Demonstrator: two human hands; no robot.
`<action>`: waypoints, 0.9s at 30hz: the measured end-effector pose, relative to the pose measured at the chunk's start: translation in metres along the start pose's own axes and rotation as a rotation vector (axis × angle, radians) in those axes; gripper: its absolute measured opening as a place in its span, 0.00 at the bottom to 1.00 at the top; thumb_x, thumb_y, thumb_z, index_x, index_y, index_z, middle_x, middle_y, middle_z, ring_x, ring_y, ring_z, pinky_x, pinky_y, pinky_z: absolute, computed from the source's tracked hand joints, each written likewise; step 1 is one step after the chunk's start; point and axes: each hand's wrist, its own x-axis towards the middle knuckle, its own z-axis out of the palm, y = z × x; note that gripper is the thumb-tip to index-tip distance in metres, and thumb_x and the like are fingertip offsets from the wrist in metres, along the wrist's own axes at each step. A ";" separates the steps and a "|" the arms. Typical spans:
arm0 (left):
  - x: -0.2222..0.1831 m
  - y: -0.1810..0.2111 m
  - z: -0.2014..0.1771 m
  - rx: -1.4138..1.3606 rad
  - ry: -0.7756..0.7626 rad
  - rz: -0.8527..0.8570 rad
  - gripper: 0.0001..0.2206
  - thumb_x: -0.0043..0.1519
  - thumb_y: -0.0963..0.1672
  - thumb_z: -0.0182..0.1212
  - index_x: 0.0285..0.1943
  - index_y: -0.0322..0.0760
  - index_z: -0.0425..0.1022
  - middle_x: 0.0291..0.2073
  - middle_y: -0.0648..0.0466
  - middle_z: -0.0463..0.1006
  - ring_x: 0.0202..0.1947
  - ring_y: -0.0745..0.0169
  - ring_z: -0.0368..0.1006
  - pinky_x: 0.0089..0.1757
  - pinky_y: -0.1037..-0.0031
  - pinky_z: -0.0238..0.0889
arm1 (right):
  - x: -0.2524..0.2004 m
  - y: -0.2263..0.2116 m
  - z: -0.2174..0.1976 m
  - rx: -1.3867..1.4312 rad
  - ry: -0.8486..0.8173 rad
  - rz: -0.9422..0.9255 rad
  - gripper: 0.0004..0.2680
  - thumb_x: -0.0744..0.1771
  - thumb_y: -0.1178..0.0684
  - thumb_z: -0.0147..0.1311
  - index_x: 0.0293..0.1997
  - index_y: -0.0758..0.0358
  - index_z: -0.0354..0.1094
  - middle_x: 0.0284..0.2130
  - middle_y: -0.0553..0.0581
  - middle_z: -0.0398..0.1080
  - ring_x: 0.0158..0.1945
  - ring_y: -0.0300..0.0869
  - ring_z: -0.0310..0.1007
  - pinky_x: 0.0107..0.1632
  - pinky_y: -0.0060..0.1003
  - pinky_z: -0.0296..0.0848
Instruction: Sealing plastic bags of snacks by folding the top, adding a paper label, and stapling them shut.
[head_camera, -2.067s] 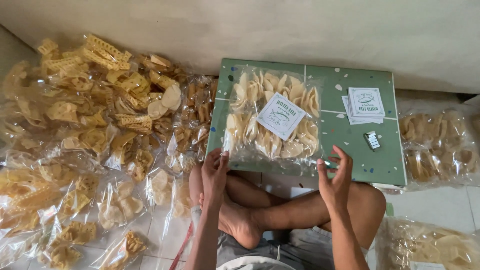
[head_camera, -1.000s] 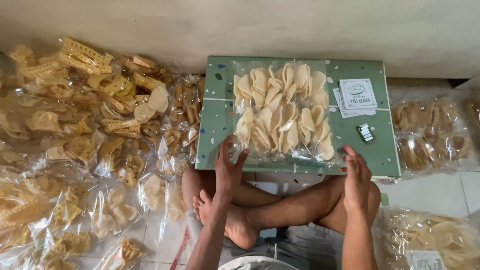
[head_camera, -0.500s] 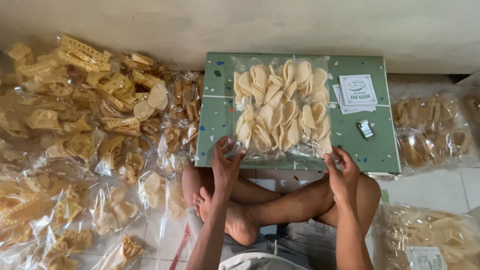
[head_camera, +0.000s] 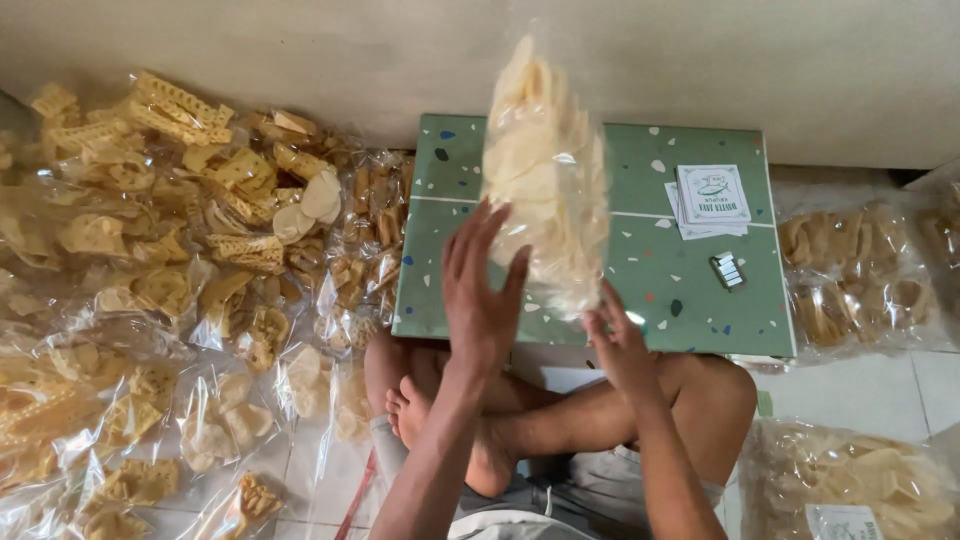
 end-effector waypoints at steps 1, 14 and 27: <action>0.005 0.010 0.010 0.025 0.061 0.258 0.21 0.63 0.38 0.67 0.66 0.43 0.74 0.67 0.44 0.68 0.65 0.40 0.67 0.61 0.54 0.66 | -0.001 0.002 0.013 -0.219 -0.071 -0.047 0.26 0.69 0.44 0.53 0.76 0.59 0.53 0.56 0.71 0.72 0.57 0.58 0.75 0.49 0.50 0.79; -0.059 -0.079 0.024 0.346 -0.368 0.346 0.25 0.60 0.58 0.62 0.64 0.53 0.75 0.71 0.45 0.66 0.73 0.43 0.57 0.68 0.46 0.44 | 0.017 0.089 -0.010 0.309 0.368 0.434 0.13 0.72 0.53 0.35 0.45 0.64 0.71 0.26 0.71 0.76 0.18 0.56 0.76 0.15 0.40 0.65; -0.054 -0.083 0.016 0.303 -0.267 0.338 0.28 0.56 0.54 0.68 0.64 0.41 0.72 0.61 0.47 0.69 0.65 0.44 0.65 0.64 0.53 0.57 | -0.022 -0.019 -0.073 0.036 0.495 0.097 0.10 0.74 0.51 0.44 0.60 0.60 0.69 0.39 0.65 0.71 0.24 0.39 0.63 0.24 0.34 0.62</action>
